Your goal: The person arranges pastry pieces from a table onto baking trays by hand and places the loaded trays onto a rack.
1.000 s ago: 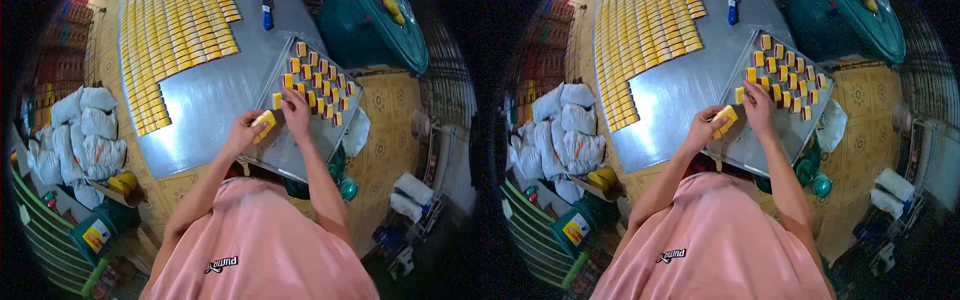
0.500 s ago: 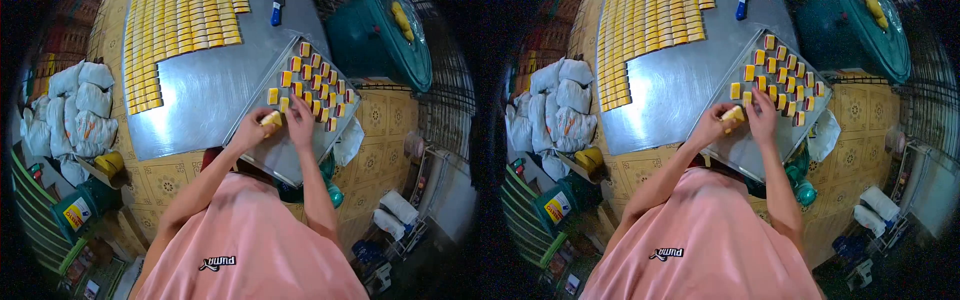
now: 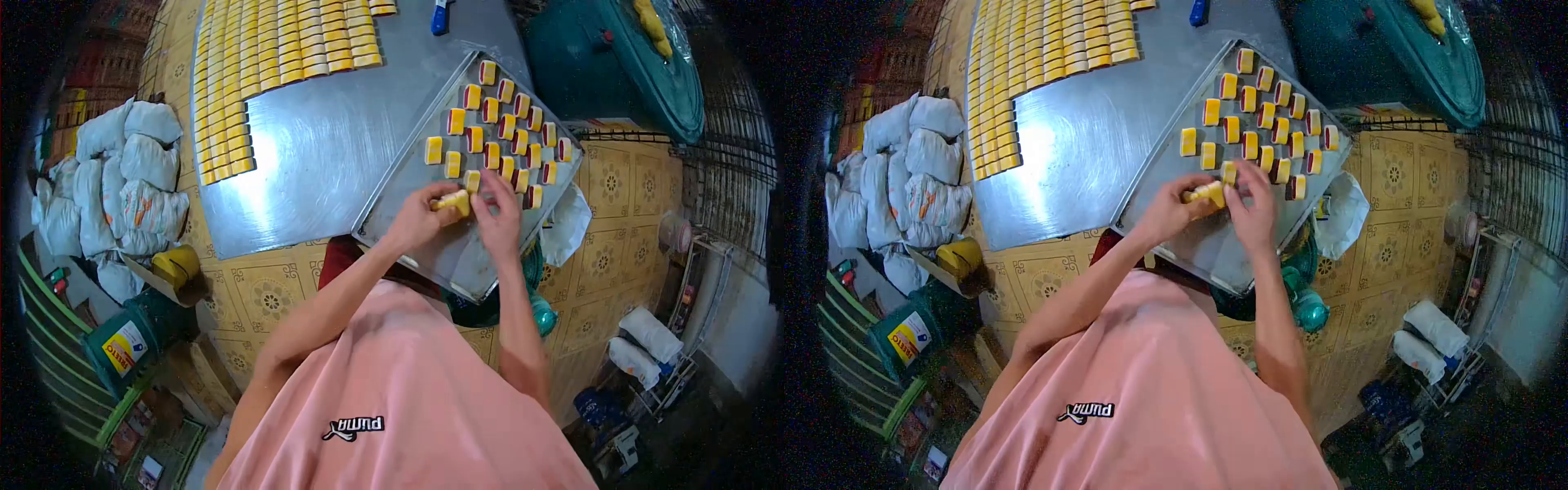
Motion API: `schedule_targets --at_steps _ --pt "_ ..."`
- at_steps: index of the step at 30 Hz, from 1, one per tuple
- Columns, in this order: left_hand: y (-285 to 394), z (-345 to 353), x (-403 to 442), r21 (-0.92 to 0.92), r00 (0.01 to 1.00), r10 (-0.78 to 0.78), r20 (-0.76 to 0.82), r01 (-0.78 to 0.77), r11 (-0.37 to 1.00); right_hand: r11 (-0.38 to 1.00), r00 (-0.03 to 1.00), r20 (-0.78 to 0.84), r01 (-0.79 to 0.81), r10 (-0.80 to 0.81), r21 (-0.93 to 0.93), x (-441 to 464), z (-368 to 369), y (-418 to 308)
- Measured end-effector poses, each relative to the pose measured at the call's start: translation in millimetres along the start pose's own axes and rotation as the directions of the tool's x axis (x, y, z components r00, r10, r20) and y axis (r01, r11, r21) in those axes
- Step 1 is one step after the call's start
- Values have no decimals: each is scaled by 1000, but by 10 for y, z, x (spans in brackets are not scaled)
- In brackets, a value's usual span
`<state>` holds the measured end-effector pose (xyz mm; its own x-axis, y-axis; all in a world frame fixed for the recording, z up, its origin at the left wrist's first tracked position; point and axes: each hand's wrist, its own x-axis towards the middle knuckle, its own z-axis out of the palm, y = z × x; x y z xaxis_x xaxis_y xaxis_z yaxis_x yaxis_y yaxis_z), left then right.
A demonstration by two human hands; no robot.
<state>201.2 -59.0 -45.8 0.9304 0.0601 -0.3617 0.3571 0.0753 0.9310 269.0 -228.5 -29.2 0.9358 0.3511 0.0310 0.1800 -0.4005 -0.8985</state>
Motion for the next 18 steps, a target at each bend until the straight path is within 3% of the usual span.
schedule_targets --at_steps 1,2,3,4,5,7,9,10,11,13,15,17,18 --pt "-2 26 -13 -2 1000 -5 -1 5 1000 991 991 104 -92 82 102 -125 -75 -36" --pt "1 64 -3 -134 994 -65 86 76 988 909 937 187 -337 297 246 -257 -103 -82" --pt "19 118 9 -255 976 -111 187 157 954 909 936 175 -340 304 242 -306 -145 31" --pt "60 179 -12 -161 981 -183 71 192 968 926 948 94 -316 302 205 -343 -186 189" --pt "11 204 8 -161 980 -182 81 193 968 941 955 17 -294 295 168 -381 -221 344" --pt "-133 178 14 -54 987 -132 -87 127 990 930 940 -77 -315 334 188 -254 -242 181" --pt "-131 152 -14 -109 988 -145 -53 139 984 986 987 -51 -155 152 -60 -106 -234 147" --pt "-106 158 -29 -88 993 -120 -21 118 989 920 973 -34 202 -227 -337 -29 -189 272" --pt "-68 165 -16 -69 996 -90 11 90 994 920 973 -40 200 -227 -338 -87 -201 276" --pt "-10 262 60 -57 997 -70 11 71 996 993 972 -207 -115 108 -23 -154 -187 98" --pt "-17 352 6 -49 996 -88 29 89 995 994 983 -161 -93 83 -51 -411 -293 75" --pt "27 461 73 -105 963 -79 257 109 988 904 945 74 -327 319 274 -642 -372 212" --pt "71 489 93 6 955 -145 259 149 989 878 911 56 -410 409 248 -700 -465 252"
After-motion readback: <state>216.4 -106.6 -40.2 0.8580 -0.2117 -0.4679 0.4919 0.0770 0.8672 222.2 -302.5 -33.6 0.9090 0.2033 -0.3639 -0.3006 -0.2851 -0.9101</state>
